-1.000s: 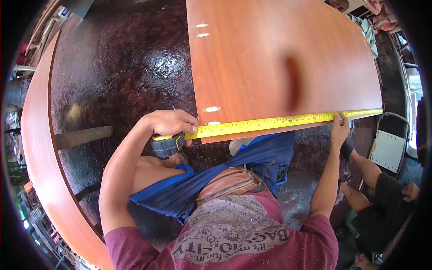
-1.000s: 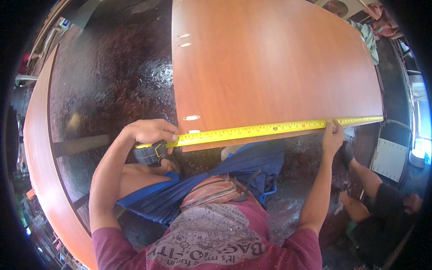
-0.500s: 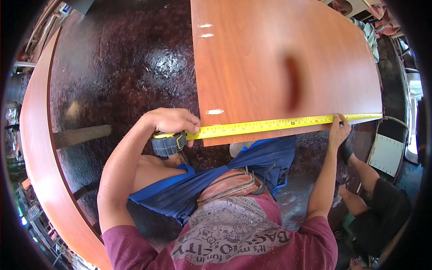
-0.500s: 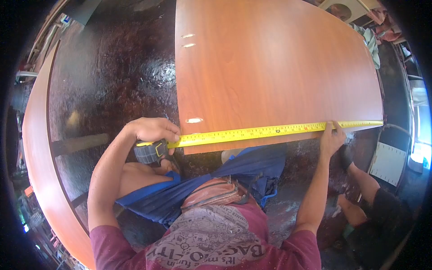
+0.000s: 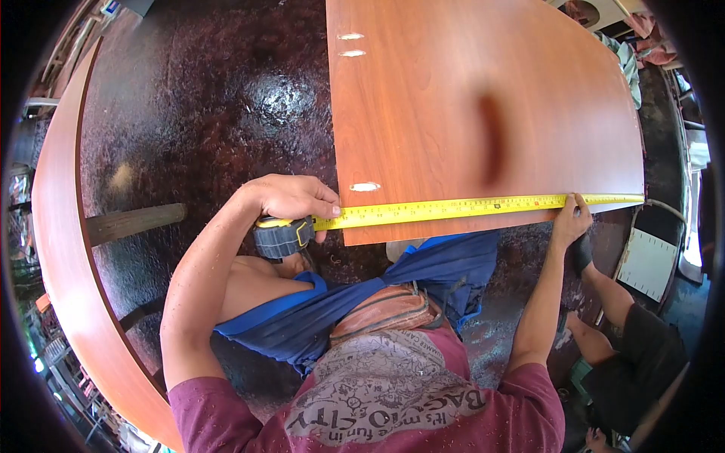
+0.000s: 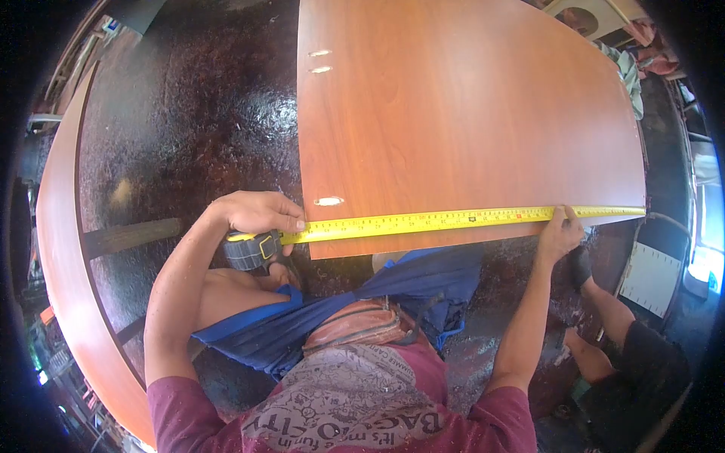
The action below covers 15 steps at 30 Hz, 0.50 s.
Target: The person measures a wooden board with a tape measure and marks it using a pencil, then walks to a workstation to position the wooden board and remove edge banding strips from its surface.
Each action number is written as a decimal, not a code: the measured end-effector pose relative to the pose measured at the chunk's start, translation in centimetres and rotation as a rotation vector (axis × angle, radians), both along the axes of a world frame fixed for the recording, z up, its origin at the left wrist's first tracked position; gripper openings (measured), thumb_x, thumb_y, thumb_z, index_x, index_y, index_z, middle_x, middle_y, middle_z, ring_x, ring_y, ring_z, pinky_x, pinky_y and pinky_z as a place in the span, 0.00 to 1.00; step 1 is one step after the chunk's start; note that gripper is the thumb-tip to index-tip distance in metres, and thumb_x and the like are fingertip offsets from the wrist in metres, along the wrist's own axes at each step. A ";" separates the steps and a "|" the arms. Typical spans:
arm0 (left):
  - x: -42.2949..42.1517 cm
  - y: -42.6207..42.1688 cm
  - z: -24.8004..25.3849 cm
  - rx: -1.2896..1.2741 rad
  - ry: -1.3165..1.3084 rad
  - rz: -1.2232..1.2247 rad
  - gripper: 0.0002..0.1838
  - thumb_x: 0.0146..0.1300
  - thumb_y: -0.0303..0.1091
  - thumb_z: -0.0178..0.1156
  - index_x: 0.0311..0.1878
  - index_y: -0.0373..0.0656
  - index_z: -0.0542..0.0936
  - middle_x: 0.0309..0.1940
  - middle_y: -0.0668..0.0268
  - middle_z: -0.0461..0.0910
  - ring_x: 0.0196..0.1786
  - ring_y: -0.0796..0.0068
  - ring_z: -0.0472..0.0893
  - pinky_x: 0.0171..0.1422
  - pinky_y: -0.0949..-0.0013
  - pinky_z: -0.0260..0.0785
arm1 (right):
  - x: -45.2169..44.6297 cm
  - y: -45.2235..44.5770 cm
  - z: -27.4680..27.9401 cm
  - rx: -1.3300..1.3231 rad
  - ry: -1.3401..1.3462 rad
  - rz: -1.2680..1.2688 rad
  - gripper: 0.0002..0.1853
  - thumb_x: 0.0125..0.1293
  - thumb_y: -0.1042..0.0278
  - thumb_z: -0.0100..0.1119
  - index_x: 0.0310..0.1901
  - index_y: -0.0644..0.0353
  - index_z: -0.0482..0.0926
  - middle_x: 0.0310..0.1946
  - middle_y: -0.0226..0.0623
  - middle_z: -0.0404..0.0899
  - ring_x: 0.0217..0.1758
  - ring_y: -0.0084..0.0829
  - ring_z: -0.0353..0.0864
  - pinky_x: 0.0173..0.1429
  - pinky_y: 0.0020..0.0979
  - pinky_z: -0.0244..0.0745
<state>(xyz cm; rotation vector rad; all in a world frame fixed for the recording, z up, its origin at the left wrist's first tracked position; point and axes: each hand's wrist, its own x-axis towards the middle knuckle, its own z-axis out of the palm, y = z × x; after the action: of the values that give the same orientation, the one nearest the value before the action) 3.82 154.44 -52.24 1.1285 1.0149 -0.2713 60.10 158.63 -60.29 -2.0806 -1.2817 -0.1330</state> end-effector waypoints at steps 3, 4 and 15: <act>-0.2 0.0 -0.7 0.039 0.002 -0.033 0.17 0.76 0.45 0.52 0.45 0.41 0.83 0.33 0.67 0.87 0.38 0.78 0.83 0.44 0.69 0.73 | 0.3 0.2 -0.4 0.022 0.045 0.013 0.23 0.64 0.58 0.63 0.52 0.70 0.83 0.52 0.56 0.74 0.56 0.46 0.75 0.63 0.41 0.70; -0.1 0.0 -0.6 0.053 0.020 -0.046 0.17 0.76 0.45 0.51 0.46 0.42 0.83 0.33 0.68 0.87 0.38 0.79 0.82 0.45 0.70 0.72 | 0.3 0.3 -0.5 0.042 0.047 0.008 0.22 0.64 0.59 0.63 0.51 0.73 0.83 0.51 0.57 0.77 0.55 0.45 0.77 0.62 0.40 0.72; -0.6 -0.3 -1.6 0.017 -0.064 0.000 0.15 0.76 0.41 0.52 0.47 0.39 0.82 0.35 0.64 0.87 0.34 0.75 0.86 0.40 0.68 0.77 | 0.2 0.7 -0.3 0.103 0.101 0.019 0.22 0.64 0.64 0.63 0.50 0.77 0.82 0.47 0.57 0.83 0.50 0.42 0.83 0.58 0.36 0.76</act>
<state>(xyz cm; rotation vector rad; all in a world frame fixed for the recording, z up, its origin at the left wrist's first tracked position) 3.25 154.10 -53.87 1.1457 0.9620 -0.2262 60.30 159.30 -60.61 -1.9620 -1.2080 -0.0826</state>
